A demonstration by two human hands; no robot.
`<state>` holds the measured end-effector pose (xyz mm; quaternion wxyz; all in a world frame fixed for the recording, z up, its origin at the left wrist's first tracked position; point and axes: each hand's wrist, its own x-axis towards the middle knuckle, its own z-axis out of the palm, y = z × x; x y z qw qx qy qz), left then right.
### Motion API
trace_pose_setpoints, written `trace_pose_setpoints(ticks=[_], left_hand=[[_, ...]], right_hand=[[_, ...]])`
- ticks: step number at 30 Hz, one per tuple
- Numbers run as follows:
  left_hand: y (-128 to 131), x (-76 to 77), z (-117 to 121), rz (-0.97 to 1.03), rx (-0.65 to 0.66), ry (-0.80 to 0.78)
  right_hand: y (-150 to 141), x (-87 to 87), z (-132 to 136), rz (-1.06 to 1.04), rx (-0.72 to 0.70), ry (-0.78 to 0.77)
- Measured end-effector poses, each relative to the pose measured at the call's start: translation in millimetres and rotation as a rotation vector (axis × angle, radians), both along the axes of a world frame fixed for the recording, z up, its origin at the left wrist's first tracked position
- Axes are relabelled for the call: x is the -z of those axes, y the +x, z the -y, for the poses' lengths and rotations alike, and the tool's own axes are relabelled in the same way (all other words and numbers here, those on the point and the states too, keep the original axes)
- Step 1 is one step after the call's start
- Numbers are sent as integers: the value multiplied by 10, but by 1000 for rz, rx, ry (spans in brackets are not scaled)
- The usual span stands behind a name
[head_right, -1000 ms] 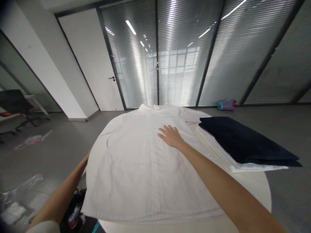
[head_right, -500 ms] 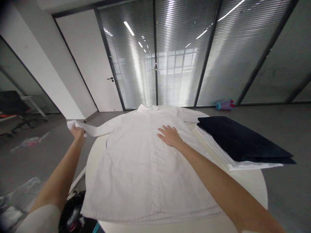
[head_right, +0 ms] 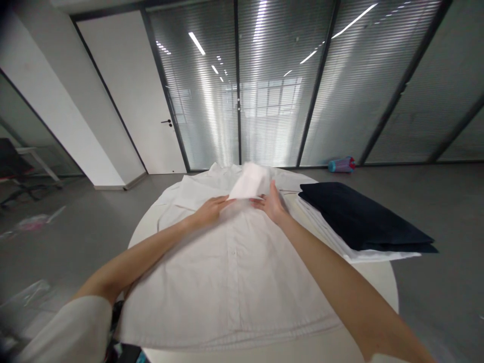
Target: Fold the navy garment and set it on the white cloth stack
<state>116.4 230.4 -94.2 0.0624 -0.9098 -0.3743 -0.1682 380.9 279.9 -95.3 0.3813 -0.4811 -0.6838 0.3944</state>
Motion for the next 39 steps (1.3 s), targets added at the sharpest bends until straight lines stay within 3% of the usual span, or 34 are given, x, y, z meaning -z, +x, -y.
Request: trace_pose_setpoints(ticks=[3,5,8,10,12,15,19,23,26,29,32,36,39], left_hand=[[45,53,207,-148,33,36],[20,6,274,-128,34,52],[-93,-108,214,68,3,24],[-262,-179,85,214,-151,12],[-515,-218,-67,296,-412,14],[-956,-174,-241,317,-709,-9],[-1360,18,-336,272,-785,-150],[-1453,152,-362,235,-760,-251],[-1430,173,-369,244,-746,-266],[-1405,159,-385,282,-743,-272],[-1428,117,-416,367,-788,-257],[-1589,27,-430,474,-908,-257],[-1754,-42,-395,506,-967,-313]], right_hand=[[75,-64,-16,-282,39,-239],[112,-79,-17,-362,44,-333],[158,-97,-48,-404,71,-282],[181,-141,-95,-438,159,-183],[193,-227,-145,-462,267,-84],[197,-422,-169,-436,377,77],[230,-720,-35,-186,434,341],[337,-881,209,65,362,480],[443,-794,392,417,291,387],[550,-595,549,735,89,310],[662,-463,654,777,-97,338],[797,-500,694,772,-61,361],[846,-543,685,829,-20,261]])
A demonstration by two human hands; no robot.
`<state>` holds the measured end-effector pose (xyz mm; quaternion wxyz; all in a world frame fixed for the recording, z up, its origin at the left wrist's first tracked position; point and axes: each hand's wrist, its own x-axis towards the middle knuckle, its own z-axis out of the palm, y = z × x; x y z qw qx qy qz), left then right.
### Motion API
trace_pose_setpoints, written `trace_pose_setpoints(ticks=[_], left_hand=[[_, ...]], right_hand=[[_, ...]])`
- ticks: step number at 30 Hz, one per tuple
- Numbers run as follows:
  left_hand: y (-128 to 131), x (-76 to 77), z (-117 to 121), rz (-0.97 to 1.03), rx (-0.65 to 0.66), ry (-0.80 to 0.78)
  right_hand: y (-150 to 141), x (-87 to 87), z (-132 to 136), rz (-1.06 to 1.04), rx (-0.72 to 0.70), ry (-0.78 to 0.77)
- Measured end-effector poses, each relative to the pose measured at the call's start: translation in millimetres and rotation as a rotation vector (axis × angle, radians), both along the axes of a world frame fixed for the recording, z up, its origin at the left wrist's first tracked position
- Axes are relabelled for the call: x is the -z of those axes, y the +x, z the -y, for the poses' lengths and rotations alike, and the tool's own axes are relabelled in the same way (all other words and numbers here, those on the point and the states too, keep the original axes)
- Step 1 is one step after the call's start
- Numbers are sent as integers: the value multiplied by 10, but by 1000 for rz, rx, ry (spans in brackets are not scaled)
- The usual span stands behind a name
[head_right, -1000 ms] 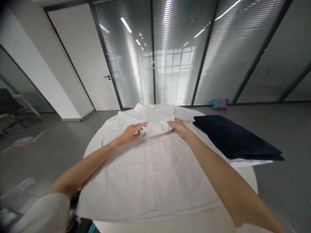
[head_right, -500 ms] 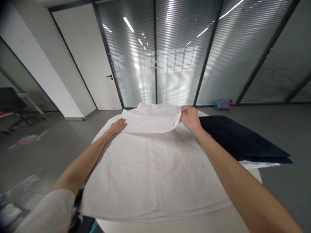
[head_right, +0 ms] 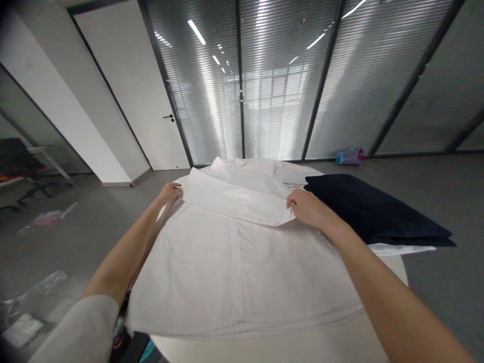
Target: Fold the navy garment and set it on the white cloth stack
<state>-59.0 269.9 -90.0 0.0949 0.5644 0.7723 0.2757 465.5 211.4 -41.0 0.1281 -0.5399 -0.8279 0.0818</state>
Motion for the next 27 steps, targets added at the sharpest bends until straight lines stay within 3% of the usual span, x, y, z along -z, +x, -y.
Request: trace_pose_setpoints(ticks=[6,10,14,17,21,27], left_hand=[[-168,-115,107,130,34,-139],[-152,-161,145,233,86,-206],[-116,-165,150,326,75,-217],[-100,-170,157,387,45,-217],[-82,-187,161,465,22,-179],[-81,-163,145,493,1,-155]], right_hand=[[22,94,-24,93,67,-177],[17,57,-44,3,13,-182],[5,-15,-39,-160,-70,-285],[3,-10,-33,-149,-18,-335],[-29,40,-27,9,108,-286],[-106,-12,1,-19,221,-203]])
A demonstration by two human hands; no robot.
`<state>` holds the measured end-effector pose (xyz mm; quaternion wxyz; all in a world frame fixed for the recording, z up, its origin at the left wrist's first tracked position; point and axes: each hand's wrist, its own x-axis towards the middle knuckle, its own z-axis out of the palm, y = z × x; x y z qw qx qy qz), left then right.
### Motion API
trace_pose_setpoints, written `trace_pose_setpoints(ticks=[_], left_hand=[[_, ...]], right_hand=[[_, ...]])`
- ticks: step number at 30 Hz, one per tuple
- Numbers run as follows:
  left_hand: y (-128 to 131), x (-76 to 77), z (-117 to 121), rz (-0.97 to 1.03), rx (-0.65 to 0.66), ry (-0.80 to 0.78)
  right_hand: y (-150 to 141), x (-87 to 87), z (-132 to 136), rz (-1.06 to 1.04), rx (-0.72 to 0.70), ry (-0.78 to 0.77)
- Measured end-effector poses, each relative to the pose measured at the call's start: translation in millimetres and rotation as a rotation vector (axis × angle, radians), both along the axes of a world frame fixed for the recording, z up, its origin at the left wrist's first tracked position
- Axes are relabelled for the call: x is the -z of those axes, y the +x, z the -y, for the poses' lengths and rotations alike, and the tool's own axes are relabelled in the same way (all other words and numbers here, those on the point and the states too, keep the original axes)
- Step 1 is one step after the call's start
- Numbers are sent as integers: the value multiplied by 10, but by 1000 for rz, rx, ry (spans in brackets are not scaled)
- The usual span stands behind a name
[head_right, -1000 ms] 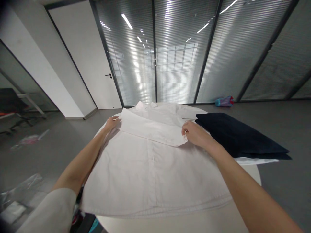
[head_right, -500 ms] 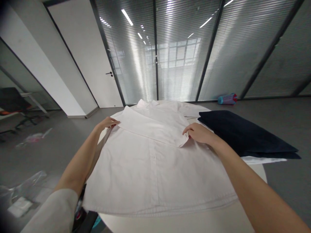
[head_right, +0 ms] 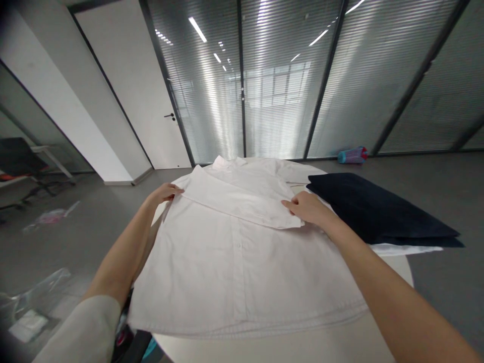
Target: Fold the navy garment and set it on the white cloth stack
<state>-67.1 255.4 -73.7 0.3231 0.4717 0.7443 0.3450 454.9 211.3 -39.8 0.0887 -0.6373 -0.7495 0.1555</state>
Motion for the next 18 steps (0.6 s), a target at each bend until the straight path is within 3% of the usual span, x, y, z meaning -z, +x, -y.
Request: trace_pose_setpoints(ticks=[3,6,9,11,13,16,17,18], left_hand=[[1,27,25,-45,-24,1],[28,3,55,-101,-39,15],[137,-175,98,-175,-32,78],[323,-387,197,-210,5,159],[643,-607,406,-216,222,224],[1320,-755,861,-154,1087,171],[1558,-732,995,-127,1301,148],[1779,-677,1089,-120,1428,179]], right_hand=[[-15,-44,14,13,92,1],[-16,-18,23,22,50,-12],[-37,7,36,-120,-2,6],[-93,-51,51,-438,-30,18],[-201,-205,71,-881,-71,1],[-468,-604,106,-1382,-206,-11],[-584,-765,116,-1445,-272,3],[-711,-931,125,-1476,-326,29]])
